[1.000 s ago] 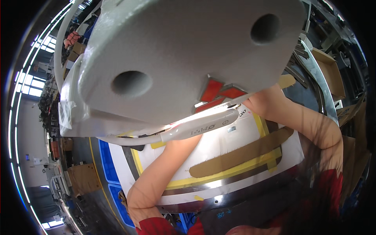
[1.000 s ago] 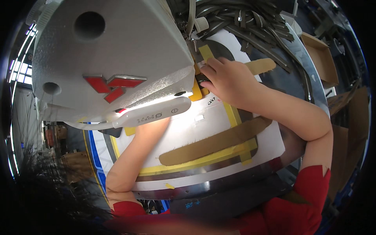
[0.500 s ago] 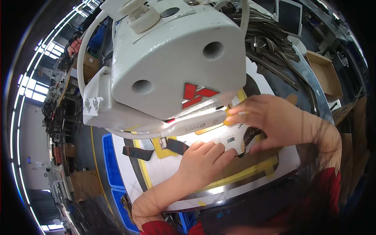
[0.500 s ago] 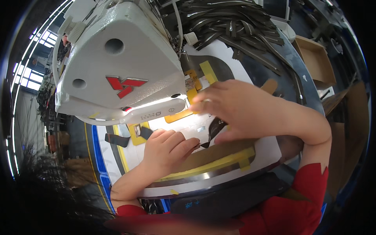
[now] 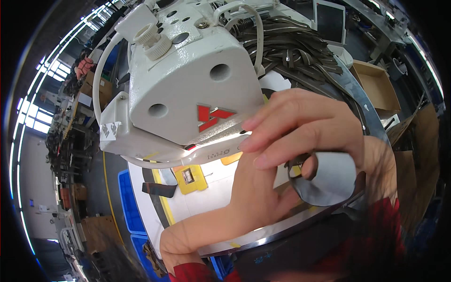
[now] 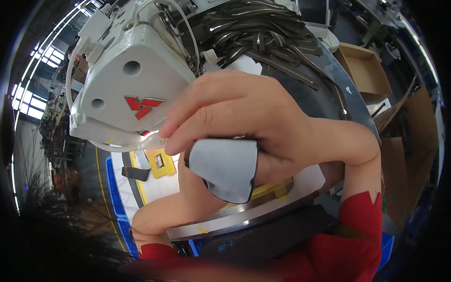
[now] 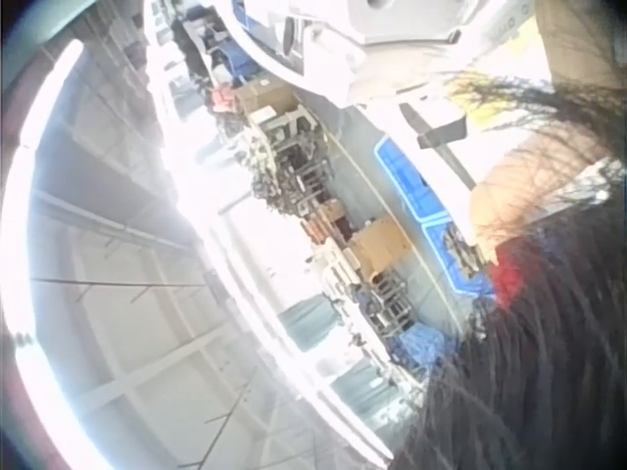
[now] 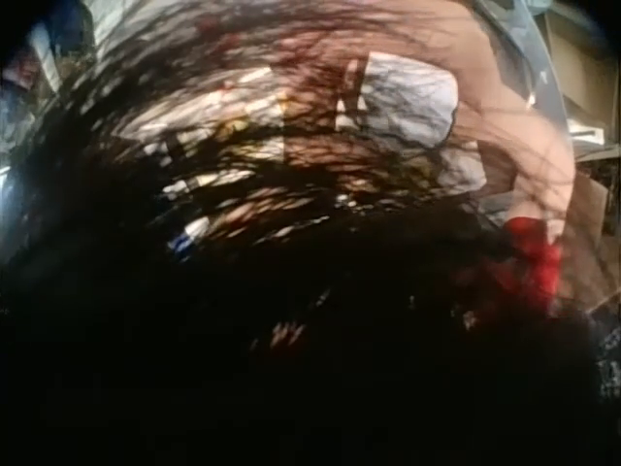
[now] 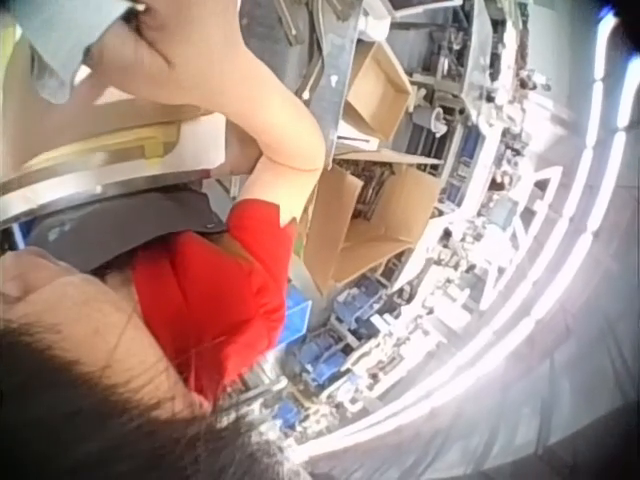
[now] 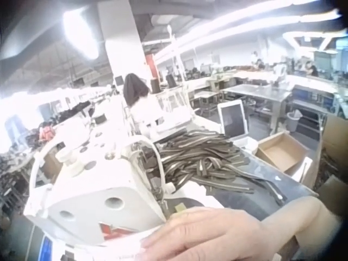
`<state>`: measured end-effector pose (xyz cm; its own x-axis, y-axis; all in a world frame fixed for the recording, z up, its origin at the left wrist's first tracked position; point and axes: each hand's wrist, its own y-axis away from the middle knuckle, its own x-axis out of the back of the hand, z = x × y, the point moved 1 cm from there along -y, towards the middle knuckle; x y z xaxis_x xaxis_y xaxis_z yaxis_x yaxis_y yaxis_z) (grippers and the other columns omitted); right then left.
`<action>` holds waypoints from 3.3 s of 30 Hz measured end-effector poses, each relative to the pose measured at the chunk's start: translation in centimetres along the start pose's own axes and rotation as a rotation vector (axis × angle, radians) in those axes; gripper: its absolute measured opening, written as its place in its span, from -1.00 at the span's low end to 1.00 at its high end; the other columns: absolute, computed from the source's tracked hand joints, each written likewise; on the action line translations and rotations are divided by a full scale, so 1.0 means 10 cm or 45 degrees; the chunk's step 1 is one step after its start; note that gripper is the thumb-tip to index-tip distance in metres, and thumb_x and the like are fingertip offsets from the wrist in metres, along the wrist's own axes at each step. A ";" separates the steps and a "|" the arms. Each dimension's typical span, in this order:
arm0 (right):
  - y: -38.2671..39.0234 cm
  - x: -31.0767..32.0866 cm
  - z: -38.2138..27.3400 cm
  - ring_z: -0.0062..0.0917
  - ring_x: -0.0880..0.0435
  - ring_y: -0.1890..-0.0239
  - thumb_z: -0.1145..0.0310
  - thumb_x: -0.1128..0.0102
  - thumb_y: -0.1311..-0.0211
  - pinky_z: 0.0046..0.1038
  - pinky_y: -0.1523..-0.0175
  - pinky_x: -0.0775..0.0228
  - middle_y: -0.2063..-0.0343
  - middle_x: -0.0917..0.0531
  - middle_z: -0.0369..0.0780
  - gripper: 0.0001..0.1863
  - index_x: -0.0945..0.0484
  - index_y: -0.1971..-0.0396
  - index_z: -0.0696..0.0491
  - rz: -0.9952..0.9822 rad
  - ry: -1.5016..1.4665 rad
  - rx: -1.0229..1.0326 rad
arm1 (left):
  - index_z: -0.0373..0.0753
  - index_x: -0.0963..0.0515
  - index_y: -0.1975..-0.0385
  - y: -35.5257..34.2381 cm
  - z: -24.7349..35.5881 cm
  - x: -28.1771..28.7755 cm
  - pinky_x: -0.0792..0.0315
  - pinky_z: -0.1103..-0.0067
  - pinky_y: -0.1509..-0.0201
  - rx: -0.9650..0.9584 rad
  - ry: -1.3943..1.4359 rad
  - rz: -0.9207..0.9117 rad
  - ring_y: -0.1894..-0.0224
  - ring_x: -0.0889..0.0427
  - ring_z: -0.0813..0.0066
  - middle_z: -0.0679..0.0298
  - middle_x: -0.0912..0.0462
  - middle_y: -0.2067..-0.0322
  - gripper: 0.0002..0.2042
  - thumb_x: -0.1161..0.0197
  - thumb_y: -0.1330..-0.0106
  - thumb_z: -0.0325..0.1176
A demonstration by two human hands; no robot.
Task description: Positioning leather straps and materials under an industrial sewing machine head for automated stitching.
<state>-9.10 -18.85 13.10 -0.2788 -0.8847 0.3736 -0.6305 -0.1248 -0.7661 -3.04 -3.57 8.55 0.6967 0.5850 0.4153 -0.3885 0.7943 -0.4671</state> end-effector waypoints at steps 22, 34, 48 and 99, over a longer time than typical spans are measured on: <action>1.18 1.12 0.37 -0.31 -0.61 0.55 0.04 -0.10 -0.32 -0.30 0.35 -0.43 0.68 -0.58 -0.18 -0.57 -0.65 0.48 0.12 -0.401 1.601 -1.416 | -0.32 -0.60 0.28 0.35 -0.77 0.18 -0.45 0.44 0.40 0.515 -0.441 -0.413 0.52 -0.58 0.24 0.12 -0.62 0.53 -0.83 -0.29 -0.26 -0.35; 0.73 -0.33 0.67 -0.33 -0.61 0.15 0.44 -0.23 -0.21 -0.35 0.05 -0.44 0.27 -0.59 -0.22 -0.82 -0.55 0.18 0.02 -0.381 0.154 -0.566 | -0.27 -0.59 0.34 0.38 -0.78 0.18 -0.49 0.49 0.35 0.525 -0.279 -0.392 0.47 -0.61 0.34 0.21 -0.61 0.49 -0.86 -0.37 -0.16 -0.42; 0.86 -0.26 0.65 -0.22 -0.64 0.34 0.23 -0.32 -0.14 -0.29 0.28 -0.47 0.43 -0.63 -0.15 -0.72 -0.57 0.23 0.07 -0.699 0.477 -0.942 | -0.22 -0.58 0.14 0.41 -0.78 0.15 -0.44 0.47 0.22 0.316 -0.444 -0.217 0.31 -0.61 0.32 0.20 -0.65 0.27 -0.74 -0.35 -0.17 -0.40; 0.70 -0.38 1.21 -0.31 -0.64 0.38 0.41 -0.39 0.00 -0.37 0.25 -0.45 0.47 -0.65 -0.19 -0.77 -0.49 0.42 0.10 -0.156 0.379 -0.881 | -0.36 -0.47 -0.06 0.38 -0.87 0.13 -0.41 0.25 0.00 0.197 -0.872 -0.245 0.09 -0.56 -0.01 -0.01 -0.58 0.13 -0.43 -0.30 -0.22 -0.01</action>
<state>-3.70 -21.75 0.02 -0.2990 -0.7122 0.6351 -0.9525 0.1821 -0.2442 1.60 -1.18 0.50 0.2469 0.3640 0.8981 -0.4132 0.8779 -0.2422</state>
